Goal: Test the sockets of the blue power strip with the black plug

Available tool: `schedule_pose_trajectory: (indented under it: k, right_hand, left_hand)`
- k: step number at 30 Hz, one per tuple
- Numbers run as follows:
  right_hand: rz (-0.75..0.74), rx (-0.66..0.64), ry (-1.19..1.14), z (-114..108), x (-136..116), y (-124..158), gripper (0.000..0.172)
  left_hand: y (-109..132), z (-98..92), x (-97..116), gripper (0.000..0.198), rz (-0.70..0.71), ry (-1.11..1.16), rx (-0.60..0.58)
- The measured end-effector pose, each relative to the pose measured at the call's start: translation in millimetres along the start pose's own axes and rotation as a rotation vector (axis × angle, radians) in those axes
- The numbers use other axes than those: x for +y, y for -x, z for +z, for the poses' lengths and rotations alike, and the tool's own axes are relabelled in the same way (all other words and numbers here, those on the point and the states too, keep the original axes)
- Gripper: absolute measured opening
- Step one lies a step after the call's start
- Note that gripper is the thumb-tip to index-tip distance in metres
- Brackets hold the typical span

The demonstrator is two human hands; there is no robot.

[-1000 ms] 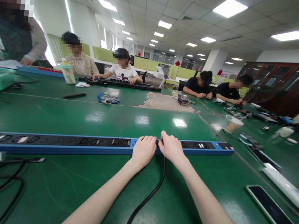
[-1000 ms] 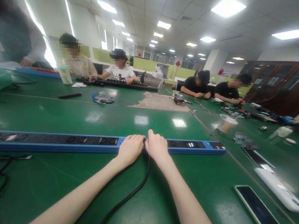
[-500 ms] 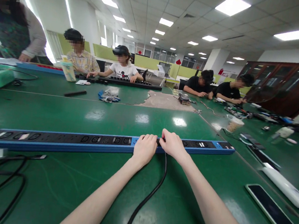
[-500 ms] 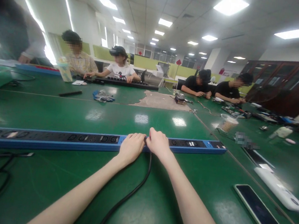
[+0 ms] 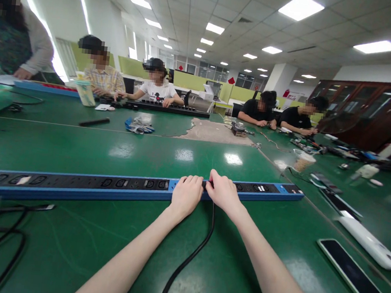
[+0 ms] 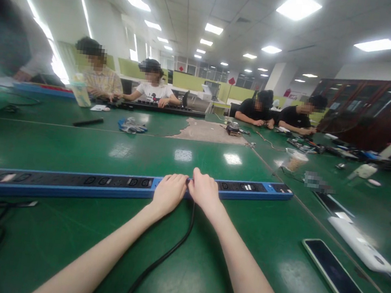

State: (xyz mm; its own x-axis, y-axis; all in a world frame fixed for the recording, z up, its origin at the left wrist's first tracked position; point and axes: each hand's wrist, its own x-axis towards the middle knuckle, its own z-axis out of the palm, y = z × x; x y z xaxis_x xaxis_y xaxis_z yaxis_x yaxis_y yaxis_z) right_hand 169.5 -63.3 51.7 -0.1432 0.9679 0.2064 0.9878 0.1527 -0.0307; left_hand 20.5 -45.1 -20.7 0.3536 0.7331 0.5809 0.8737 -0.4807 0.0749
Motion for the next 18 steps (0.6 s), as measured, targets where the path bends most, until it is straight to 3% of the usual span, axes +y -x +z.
schedule_pose_trajectory:
  k: [18]
  right_hand:
    - [-0.025, 0.026, 0.023, -4.4, 1.3, 0.2, 0.014]
  left_hand:
    - [0.0, 1.0, -0.6, 0.028, 0.014, 0.006, -0.004]
